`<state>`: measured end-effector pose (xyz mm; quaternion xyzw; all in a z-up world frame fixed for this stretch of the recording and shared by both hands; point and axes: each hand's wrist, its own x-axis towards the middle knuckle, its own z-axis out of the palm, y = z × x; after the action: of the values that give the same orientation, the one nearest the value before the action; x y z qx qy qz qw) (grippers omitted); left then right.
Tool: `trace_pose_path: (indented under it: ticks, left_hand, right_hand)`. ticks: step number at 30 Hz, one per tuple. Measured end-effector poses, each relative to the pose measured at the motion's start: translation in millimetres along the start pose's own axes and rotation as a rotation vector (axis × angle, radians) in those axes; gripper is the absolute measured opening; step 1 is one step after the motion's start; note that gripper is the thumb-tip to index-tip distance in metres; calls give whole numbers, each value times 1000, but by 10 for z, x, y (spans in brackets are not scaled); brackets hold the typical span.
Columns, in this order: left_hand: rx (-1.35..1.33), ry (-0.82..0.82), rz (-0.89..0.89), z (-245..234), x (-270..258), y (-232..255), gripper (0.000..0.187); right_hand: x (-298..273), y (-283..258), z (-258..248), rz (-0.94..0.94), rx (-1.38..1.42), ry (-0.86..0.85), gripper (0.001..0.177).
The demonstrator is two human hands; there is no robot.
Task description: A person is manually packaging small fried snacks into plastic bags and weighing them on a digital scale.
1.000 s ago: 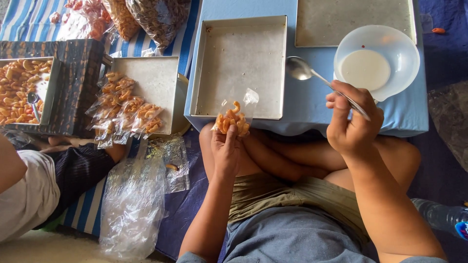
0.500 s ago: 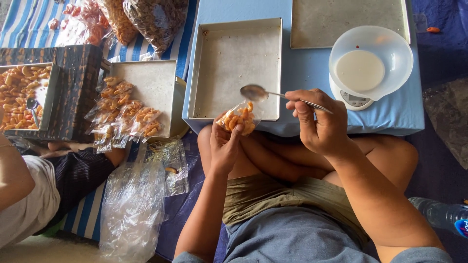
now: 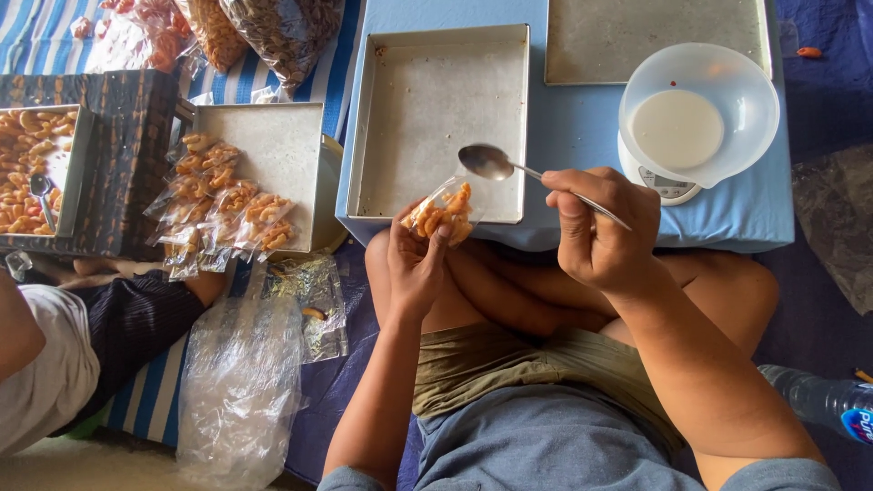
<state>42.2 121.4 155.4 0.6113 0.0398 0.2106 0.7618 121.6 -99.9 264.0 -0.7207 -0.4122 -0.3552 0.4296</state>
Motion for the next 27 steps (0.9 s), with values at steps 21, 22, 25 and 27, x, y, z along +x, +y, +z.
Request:
trace_pose_path:
  ticks: [21, 22, 25, 27]
  left_hand:
    - [-50, -36, -20, -117, 85, -82, 53]
    - [-63, -24, -36, -96, 93, -78, 53]
    - [-67, -1, -38, -66, 114, -4, 52]
    - [-61, -9, -48, -52, 135, 20, 52]
  right_hand:
    - [118, -23, 172, 305, 180, -108, 27]
    - [95, -7, 161, 316, 152, -108, 29]
    - [50, 31, 150, 340, 140, -55, 29]
    - [39, 57, 177, 340, 129, -74, 29]
